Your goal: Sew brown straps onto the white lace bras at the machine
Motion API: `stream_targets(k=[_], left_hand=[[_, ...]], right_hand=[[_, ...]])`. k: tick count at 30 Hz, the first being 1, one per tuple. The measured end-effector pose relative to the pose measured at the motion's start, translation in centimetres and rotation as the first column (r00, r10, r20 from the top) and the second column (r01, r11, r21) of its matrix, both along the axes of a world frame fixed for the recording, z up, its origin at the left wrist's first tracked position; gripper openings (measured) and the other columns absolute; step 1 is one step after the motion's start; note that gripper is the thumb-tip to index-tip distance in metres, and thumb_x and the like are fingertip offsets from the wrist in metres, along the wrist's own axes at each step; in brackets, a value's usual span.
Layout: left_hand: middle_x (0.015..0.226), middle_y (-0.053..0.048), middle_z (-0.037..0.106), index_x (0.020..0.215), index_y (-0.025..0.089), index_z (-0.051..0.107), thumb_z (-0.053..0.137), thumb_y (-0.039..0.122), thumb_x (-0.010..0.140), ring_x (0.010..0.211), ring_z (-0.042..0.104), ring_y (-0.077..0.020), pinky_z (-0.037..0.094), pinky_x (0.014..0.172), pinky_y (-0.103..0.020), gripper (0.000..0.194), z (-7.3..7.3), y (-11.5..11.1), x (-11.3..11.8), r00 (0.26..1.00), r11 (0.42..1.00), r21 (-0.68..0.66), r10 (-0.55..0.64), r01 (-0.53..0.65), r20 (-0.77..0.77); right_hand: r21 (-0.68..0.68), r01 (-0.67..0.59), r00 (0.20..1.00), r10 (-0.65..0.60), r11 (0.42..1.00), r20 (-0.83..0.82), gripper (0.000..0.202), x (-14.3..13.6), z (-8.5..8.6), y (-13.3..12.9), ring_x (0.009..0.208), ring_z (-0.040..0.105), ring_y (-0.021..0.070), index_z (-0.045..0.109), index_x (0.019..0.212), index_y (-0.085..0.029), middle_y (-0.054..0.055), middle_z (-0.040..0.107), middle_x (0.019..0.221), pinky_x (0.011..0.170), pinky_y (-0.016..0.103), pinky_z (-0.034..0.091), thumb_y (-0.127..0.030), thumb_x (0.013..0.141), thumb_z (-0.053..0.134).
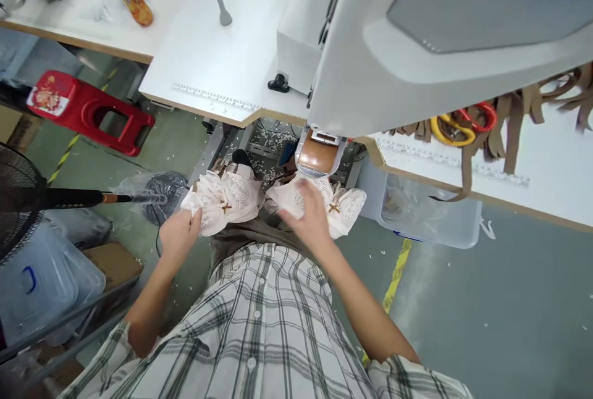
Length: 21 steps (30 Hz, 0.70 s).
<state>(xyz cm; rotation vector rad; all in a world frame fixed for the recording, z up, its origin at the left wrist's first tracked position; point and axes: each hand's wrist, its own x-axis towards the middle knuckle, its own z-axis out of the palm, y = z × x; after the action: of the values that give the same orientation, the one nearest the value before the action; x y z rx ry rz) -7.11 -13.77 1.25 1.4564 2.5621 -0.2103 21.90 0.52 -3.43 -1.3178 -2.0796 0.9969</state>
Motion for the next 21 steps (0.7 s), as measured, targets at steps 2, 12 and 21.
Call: stream_targets(k=[2, 12, 21], left_hand=[[0.068, -0.008, 0.062, 0.065, 0.021, 0.057, 0.039, 0.049, 0.097, 0.068, 0.059, -0.0219, 0.036, 0.061, -0.032, 0.046, 3.1, -0.7, 3.1, 0.987, 0.983, 0.106, -0.154, 0.148, 0.05], [0.131, -0.02, 0.058, 0.121, 0.017, 0.058, 0.047, 0.046, 0.094, 0.126, 0.053, -0.032, 0.042, 0.103, -0.049, 0.041, -0.4, 2.7, 3.0, 0.897, 0.852, 0.51, -0.312, 0.118, 0.314], [0.139, -0.024, 0.047, 0.131, 0.017, 0.055, 0.067, 0.029, 0.082, 0.124, 0.051, -0.0407, 0.043, 0.101, -0.052, 0.052, -8.4, 2.2, 0.6, 0.975, 0.981, 0.192, -0.033, -0.01, 0.221]], right_hand=[[-0.11, -0.407, 0.903, 0.381, 0.907, -0.198, 0.067, -3.0, 3.4, -1.1, 0.133, 0.046, 0.0325, 0.053, 0.136, -0.024, 0.015, 0.052, 0.142, 0.112, 0.05, 0.037, -0.066, 0.084, 0.06], [-0.267, -0.777, 0.63, 0.698, 0.571, -0.341, 0.027, -3.7, 9.7, -3.2, 0.063, 0.051, 0.0134, 0.059, 0.089, -0.021, -0.001, 0.06, 0.072, 0.062, 0.025, 0.038, -0.046, 0.096, 0.051], [-0.224, -0.574, 0.793, 0.466, 0.788, -0.393, 0.008, 9.3, 7.7, -8.9, 0.074, 0.064, 0.0243, 0.068, 0.093, -0.032, 0.003, 0.067, 0.077, 0.063, 0.036, 0.052, -0.032, 0.086, 0.065]])
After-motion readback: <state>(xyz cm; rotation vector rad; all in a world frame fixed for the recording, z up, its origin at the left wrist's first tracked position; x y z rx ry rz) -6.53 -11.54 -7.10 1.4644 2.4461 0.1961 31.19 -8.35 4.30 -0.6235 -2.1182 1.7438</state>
